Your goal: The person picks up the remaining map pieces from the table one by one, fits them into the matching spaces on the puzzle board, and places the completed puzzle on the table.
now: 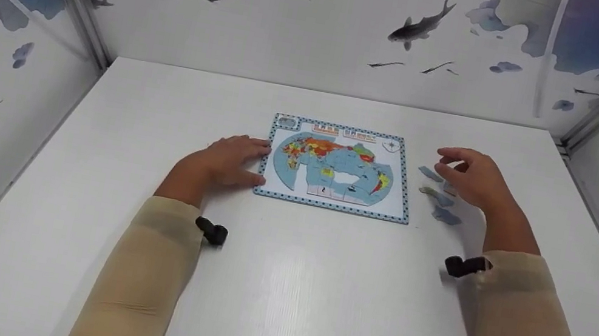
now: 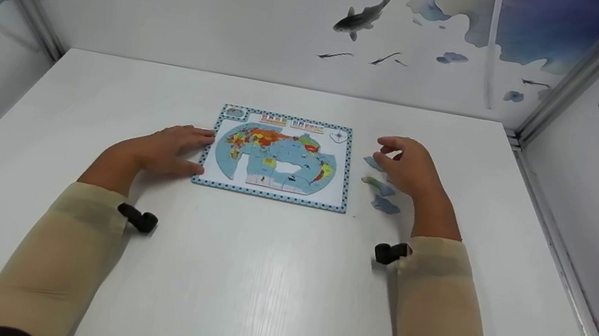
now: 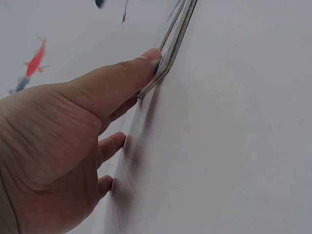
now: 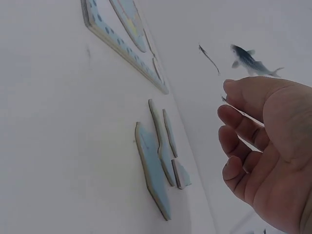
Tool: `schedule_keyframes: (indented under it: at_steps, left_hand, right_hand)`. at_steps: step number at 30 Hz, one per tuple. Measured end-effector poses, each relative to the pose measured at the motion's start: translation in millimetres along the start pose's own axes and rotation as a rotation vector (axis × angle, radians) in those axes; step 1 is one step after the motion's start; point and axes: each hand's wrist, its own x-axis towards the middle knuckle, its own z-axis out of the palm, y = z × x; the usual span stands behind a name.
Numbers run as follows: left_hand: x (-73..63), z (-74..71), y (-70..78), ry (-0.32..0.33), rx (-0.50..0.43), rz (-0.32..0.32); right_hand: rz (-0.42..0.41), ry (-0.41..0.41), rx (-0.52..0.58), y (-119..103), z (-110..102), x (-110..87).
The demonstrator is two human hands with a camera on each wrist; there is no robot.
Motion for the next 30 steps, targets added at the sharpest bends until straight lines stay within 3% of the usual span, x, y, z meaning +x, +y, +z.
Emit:
schedule_keyframes:
  at_steps: [7,11,30]
  left_hand:
    - [0.0,-1.7,-0.4,-0.01,-0.008,-0.005]
    - [0.4,-0.6,-2.4,-0.003,0.0,-0.003]
    - [0.8,2.7,-2.7,-0.006,-0.02,-0.012]
  right_hand:
    - [0.092,-0.015,0.049,26,8,10.6]
    - [0.094,-0.02,0.065,33,12,13.2]
    - [0.088,-0.07,-0.027,25,22,17.7]
